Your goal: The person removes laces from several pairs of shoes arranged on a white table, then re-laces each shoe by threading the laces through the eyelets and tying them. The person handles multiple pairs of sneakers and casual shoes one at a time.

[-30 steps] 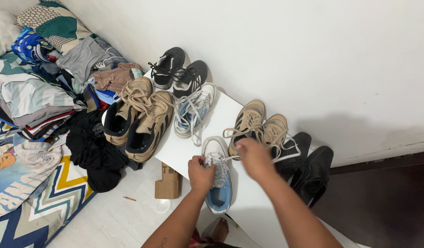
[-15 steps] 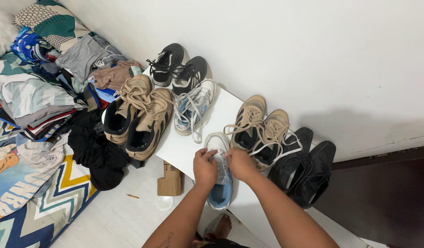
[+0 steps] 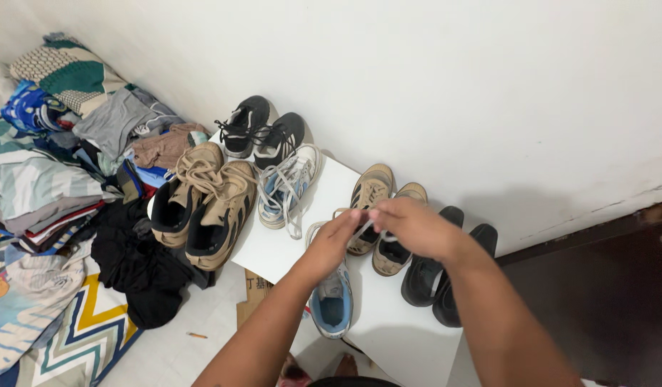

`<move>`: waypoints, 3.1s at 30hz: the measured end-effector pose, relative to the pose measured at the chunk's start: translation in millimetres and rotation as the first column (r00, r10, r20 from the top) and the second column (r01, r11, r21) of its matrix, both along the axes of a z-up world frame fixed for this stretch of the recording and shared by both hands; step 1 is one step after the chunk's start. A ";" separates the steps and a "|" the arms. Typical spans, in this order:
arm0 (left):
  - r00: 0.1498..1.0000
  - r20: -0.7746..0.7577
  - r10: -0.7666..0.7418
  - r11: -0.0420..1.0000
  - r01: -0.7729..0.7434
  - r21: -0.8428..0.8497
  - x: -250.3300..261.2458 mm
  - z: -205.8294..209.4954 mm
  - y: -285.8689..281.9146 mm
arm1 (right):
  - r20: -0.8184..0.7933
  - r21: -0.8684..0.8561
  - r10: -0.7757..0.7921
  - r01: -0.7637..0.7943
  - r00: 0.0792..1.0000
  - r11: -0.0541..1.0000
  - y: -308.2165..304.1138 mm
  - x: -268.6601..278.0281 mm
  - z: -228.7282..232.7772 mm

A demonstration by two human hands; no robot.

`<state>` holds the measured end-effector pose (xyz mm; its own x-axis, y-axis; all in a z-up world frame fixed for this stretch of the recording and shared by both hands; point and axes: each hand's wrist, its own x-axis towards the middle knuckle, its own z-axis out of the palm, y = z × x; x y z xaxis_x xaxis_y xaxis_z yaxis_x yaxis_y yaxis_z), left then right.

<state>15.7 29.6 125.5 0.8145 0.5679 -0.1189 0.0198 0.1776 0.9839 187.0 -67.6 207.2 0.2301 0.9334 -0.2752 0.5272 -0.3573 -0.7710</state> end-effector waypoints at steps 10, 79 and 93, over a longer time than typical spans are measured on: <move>0.968 0.229 -0.103 0.995 0.099 0.028 -8.6 20.5 31.2 | -0.083 0.153 0.024 -0.011 0.996 0.988 -45.2 46.9 102.9; 0.763 -0.554 0.333 0.943 -0.261 0.207 -67.6 -135.2 0.9 | 0.276 -0.051 -0.380 0.408 0.883 0.912 27.3 -111.0 -217.9; 0.795 -0.436 0.422 0.893 -0.446 0.052 -66.0 -158.5 1.4 | 0.335 0.062 -0.462 0.470 0.821 0.880 -0.3 -153.1 -184.9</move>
<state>-50.2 31.0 -33.0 0.3452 0.8331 -0.4322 0.3409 0.3177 0.8848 33.9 -67.9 22.3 0.7170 0.6860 -0.1234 0.5142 -0.6401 -0.5708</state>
